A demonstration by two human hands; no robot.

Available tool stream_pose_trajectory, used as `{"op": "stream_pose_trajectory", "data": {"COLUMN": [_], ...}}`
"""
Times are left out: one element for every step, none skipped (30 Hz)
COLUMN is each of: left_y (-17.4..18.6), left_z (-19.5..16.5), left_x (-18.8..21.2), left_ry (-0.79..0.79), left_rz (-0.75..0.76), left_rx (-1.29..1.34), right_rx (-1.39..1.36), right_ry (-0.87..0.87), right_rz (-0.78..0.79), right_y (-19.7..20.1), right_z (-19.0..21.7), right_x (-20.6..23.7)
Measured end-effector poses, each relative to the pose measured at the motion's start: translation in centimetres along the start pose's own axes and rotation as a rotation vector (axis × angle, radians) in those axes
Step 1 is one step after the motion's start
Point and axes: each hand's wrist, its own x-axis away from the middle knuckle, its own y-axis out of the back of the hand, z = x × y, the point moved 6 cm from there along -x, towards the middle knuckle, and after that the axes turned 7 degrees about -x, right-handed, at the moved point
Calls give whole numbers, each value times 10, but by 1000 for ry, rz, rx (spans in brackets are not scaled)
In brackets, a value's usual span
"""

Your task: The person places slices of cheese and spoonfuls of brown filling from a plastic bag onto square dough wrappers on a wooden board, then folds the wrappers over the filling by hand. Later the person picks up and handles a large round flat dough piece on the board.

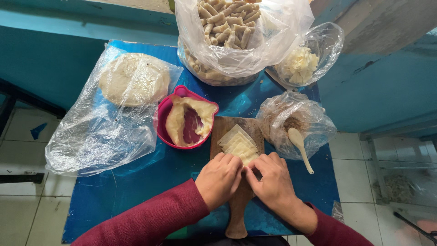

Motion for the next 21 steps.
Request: {"op": "stream_pose_trajectory", "data": {"left_y": [-1, -1, -1, -1, -2, -2, -3, -4, -4, -4, -3, -4, -4, -4, -3, -3, -3, -2, -1, -1, -1], "left_z": [2, 3, 4, 5, 6, 8, 9, 11, 11, 11, 11, 11, 12, 12, 13, 14, 15, 15, 14, 14, 14], "left_x": [-1, -1, -2, -2, -2, -2, -3, -3, -3, -3, -3, -3, -3, -3, -3, -3, -3, -3, -3, -3, -3], "left_ry": [30, 58, 69, 81, 93, 103, 114, 125, 122, 120, 117, 116, 117, 118, 126, 134, 141, 129, 116, 103, 105], "left_rz": [2, 5, -1, -7, -14, -3, 7, 16, 10, 4, -2, -1, 0, 1, -7, -16, -25, -32, -40, -47, -43], "left_rx": [19, 37, 56, 74, 93, 105, 117, 128, 130, 133, 134, 136, 139, 142, 162, 181, 200, 168, 136, 104, 102], "right_rx": [1, 2, 2, -8, -17, -27, -63, -99, -135, -132, -129, -126, -113, -100, -86, -103, -119, -136, -156, -175, -195], "right_ry": [-25, -51, -78, -95, -111, -128, -137, -146, -154, -102, -49, 2, 25, 48, 71, 60, 48, 37, 9, -20, -48], "right_rz": [10, 19, 27, 34, 42, 50, 43, 36, 29, 32, 34, 35, 38, 40, 43, 48, 53, 58, 71, 85, 99], "right_y": [-2, -3, -4, -4, -3, -2, -1, 1, 3, 4, 6, 6, 6, 5, 4, 4, 3, 2, 1, 0, -1], "right_z": [-2, -4, -5, -7, -9, -10, -11, -11, -12, -9, -5, -2, 0, 1, 2, 1, -1, -3, -6, -9, -11], "right_x": [0, -1, -2, -4, -6, -7, -8, -9, -11, -12, -11, -11, -11, -10, -10, -10, -10, -10, -10, -11, -12]}}
